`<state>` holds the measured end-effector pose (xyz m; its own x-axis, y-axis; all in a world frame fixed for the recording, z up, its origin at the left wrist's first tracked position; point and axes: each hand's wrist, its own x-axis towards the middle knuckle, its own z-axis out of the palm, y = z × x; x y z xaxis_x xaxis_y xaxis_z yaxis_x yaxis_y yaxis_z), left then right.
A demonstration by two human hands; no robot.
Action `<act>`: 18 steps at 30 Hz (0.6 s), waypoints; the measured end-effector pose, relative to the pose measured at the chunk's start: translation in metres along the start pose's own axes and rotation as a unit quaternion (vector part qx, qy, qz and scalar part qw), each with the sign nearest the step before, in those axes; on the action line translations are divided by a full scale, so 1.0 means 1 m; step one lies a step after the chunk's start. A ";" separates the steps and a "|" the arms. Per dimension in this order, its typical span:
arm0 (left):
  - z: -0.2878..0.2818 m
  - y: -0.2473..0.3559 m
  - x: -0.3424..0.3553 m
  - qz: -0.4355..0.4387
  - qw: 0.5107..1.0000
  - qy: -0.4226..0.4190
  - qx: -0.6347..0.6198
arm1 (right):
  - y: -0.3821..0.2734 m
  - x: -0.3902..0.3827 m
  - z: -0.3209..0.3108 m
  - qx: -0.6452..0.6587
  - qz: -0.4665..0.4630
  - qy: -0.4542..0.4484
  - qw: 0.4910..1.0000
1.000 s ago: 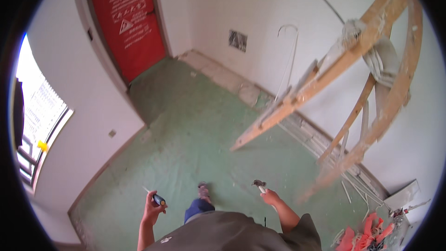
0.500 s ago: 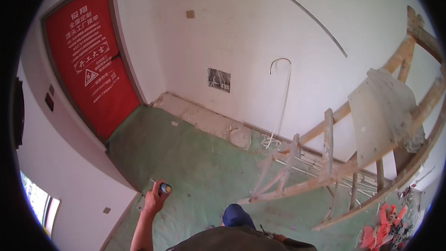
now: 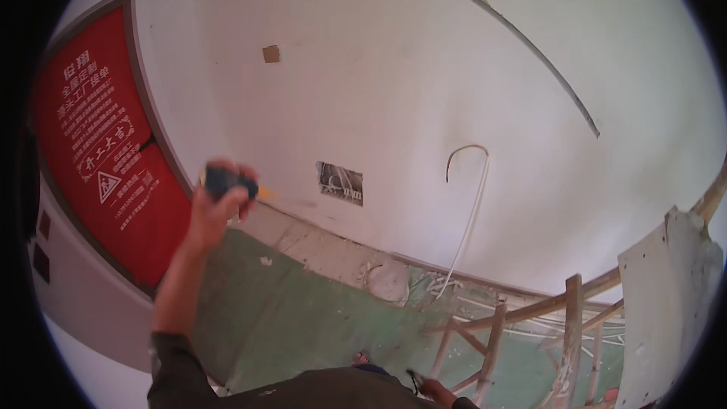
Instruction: Installing a wall conduit for electrical wiring using a hammer and a screwdriver.
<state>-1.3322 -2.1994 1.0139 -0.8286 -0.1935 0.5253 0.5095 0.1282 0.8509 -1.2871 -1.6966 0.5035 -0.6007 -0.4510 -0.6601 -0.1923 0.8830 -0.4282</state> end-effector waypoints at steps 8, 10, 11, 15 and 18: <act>0.057 0.060 0.316 0.268 0.958 -0.096 0.016 | -0.188 -0.056 -0.319 0.231 -0.041 0.422 0.876; 0.069 0.067 0.385 0.292 0.942 -0.123 0.108 | -0.193 -0.075 -0.358 0.226 -0.045 0.505 0.832; 0.080 0.078 0.410 0.279 0.938 -0.126 0.161 | -0.195 -0.083 -0.373 0.248 -0.062 0.536 0.804; 0.109 0.061 0.508 0.431 0.884 -0.067 0.168 | -0.236 -0.098 -0.435 0.365 -0.234 0.587 0.684; 0.125 0.057 0.569 0.499 0.853 -0.015 0.153 | -0.269 -0.089 -0.481 0.370 -0.287 0.628 0.621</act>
<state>-1.8034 -2.1810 1.3609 -0.0259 0.1848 0.9824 0.8837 0.4636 -0.0639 -1.5552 -1.8313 0.9748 -0.8186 0.2042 0.5368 -0.5251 0.1129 -0.8435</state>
